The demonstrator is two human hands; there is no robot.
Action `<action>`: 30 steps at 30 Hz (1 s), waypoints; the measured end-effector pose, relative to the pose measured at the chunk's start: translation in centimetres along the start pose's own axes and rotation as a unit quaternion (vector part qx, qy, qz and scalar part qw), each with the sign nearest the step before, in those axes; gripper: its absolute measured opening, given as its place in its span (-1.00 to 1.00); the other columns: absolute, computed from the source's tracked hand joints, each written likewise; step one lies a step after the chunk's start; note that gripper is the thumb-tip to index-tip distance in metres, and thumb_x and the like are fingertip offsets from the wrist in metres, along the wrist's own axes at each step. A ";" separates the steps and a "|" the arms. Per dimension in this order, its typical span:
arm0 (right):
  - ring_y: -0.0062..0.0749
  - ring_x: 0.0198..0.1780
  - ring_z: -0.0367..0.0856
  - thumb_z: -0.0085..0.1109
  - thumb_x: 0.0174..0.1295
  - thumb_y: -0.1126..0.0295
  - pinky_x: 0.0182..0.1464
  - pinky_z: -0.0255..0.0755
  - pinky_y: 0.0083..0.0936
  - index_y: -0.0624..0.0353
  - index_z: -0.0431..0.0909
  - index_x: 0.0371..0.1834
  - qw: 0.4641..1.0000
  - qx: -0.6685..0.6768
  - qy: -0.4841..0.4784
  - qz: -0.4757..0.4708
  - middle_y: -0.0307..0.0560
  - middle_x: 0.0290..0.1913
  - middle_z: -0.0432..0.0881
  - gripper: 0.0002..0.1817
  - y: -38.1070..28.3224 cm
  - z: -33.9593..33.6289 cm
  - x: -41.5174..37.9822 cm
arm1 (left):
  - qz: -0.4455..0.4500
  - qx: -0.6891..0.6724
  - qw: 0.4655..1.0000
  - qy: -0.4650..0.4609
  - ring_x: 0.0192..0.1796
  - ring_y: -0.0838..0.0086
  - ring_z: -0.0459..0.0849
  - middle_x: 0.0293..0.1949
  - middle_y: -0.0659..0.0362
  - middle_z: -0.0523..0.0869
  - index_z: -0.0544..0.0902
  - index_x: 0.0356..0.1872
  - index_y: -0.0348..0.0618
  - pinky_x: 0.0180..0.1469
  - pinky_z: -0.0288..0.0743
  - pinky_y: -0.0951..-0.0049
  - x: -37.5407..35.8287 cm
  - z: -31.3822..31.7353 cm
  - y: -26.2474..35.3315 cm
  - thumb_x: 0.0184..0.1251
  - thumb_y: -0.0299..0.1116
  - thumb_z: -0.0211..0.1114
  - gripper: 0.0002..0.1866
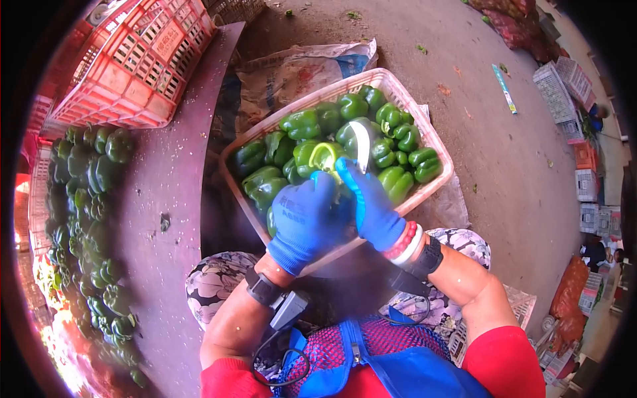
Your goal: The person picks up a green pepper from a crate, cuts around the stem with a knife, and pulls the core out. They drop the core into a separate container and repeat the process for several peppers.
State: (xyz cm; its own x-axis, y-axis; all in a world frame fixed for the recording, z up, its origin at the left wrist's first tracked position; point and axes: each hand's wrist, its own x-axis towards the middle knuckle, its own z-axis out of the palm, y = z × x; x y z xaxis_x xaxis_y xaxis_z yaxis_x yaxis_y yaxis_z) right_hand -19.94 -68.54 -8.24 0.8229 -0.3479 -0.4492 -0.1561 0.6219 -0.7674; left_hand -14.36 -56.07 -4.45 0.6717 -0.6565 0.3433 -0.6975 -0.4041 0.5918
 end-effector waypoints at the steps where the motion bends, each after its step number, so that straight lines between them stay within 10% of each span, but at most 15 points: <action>1: -0.60 -0.30 0.61 0.15 0.48 0.00 -0.25 0.52 -0.54 0.11 0.64 0.03 0.999 0.043 -0.012 0.024 -0.29 -0.26 0.65 -0.61 -1.4 1.8 -0.4 | 0.019 0.033 0.999 0.016 -0.53 0.05 0.64 -0.55 0.04 0.61 0.54 -0.30 -0.05 -0.45 0.46 0.08 0.0 -0.3 -0.6 0.17 -0.23 0.43 -0.75; 5: -0.61 -0.45 0.58 0.19 0.44 -0.08 -0.48 0.44 -0.61 0.03 0.62 -0.06 0.992 0.063 -0.081 0.078 -0.35 -0.37 0.61 -0.61 -3.1 4.3 -0.5 | -0.140 -0.137 0.961 0.195 -0.53 0.30 0.65 -0.54 0.10 0.59 0.56 -0.26 -0.11 -0.44 0.49 0.18 0.6 -1.7 -2.6 0.29 -0.28 0.40 -0.80; 8: -0.60 -0.46 0.52 0.24 0.41 -0.10 -0.43 0.42 -0.59 0.07 0.60 -0.05 0.994 -0.053 -0.090 0.040 -0.32 -0.42 0.57 -0.56 -2.4 5.5 0.1 | -0.386 -0.457 0.750 0.282 -0.59 0.66 0.45 -0.54 0.32 0.50 0.57 -0.23 0.02 -0.51 0.43 0.55 2.4 -6.4 -4.9 0.55 -0.17 0.21 -0.83; 10: -0.56 -0.43 0.51 0.26 0.39 -0.11 -0.38 0.43 -0.56 0.10 0.60 -0.02 0.975 -0.207 -0.022 -0.083 -0.27 -0.43 0.58 -0.53 -2.3 6.8 2.2 | -0.370 -0.580 0.661 0.299 -0.62 0.74 0.36 -0.59 0.36 0.42 0.56 -0.23 0.05 -0.57 0.33 0.61 2.0 -8.0 -7.2 0.57 -0.03 0.16 -0.74; 12: -0.27 -0.17 0.64 0.31 0.32 -0.14 -0.09 0.54 -0.31 0.10 0.64 0.06 0.922 -0.367 0.038 -0.118 0.05 -0.14 0.68 -0.46 -2.7 7.8 5.8 | -0.350 -0.581 0.664 0.313 -0.64 0.67 0.39 -0.59 0.35 0.45 0.59 -0.19 0.01 -0.61 0.34 0.56 1.6 -9.4 -7.4 0.57 -0.02 0.17 -0.72; 14: -0.05 0.02 0.67 0.34 0.27 -0.09 0.04 0.55 -0.17 0.07 0.66 0.06 0.705 -0.611 0.076 -0.350 0.15 0.03 0.66 -0.49 1.3 5.5 12.2 | -0.342 -0.583 0.658 0.332 -0.65 0.65 0.40 -0.59 0.35 0.46 0.60 -0.19 0.00 -0.62 0.35 0.53 1.1 -10.6 -7.2 0.58 -0.03 0.16 -0.72; 21: 0.05 0.06 0.68 0.30 0.26 0.02 0.09 0.55 -0.09 -0.05 0.68 0.12 0.682 -0.690 -0.036 -0.242 0.12 0.04 0.69 -0.57 2.2 6.1 14.7 | -0.385 -0.684 0.537 0.310 -0.64 0.58 0.47 -0.57 0.28 0.57 0.64 -0.11 -0.04 -0.61 0.39 0.44 0.0 -12.6 -8.8 0.58 -0.02 0.15 -0.69; 25: 0.07 0.01 0.71 0.27 0.28 0.01 0.10 0.55 -0.09 -0.05 0.66 0.18 0.604 -0.783 -0.058 -0.138 0.08 -0.01 0.74 -0.54 2.0 7.9 16.0 | -0.390 -0.633 0.604 0.286 -0.65 0.51 0.47 -0.53 0.20 0.61 0.66 -0.13 -0.06 -0.58 0.42 0.39 0.4 -12.6 -7.4 0.59 0.00 0.12 -0.65; 30: 0.14 0.01 0.69 0.23 0.29 0.03 0.08 0.53 -0.03 0.01 0.68 0.03 0.587 -0.792 -0.022 -0.169 0.13 -0.03 0.73 -0.62 2.5 8.0 16.5 | -0.394 -0.701 0.550 0.226 -0.67 0.40 0.44 -0.53 0.16 0.62 0.68 -0.13 -0.11 -0.57 0.36 0.32 0.9 -11.3 -8.9 0.55 0.09 0.08 -0.54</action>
State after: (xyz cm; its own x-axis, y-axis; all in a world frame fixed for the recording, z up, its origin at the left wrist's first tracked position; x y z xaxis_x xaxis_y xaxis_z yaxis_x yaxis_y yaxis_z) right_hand -2.33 -67.07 -13.93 0.9610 -0.2236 -0.1628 -0.2630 -0.9209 -0.2878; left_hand -4.68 -45.88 -1.17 0.8419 -0.2755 -0.4640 0.5195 0.6463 0.5590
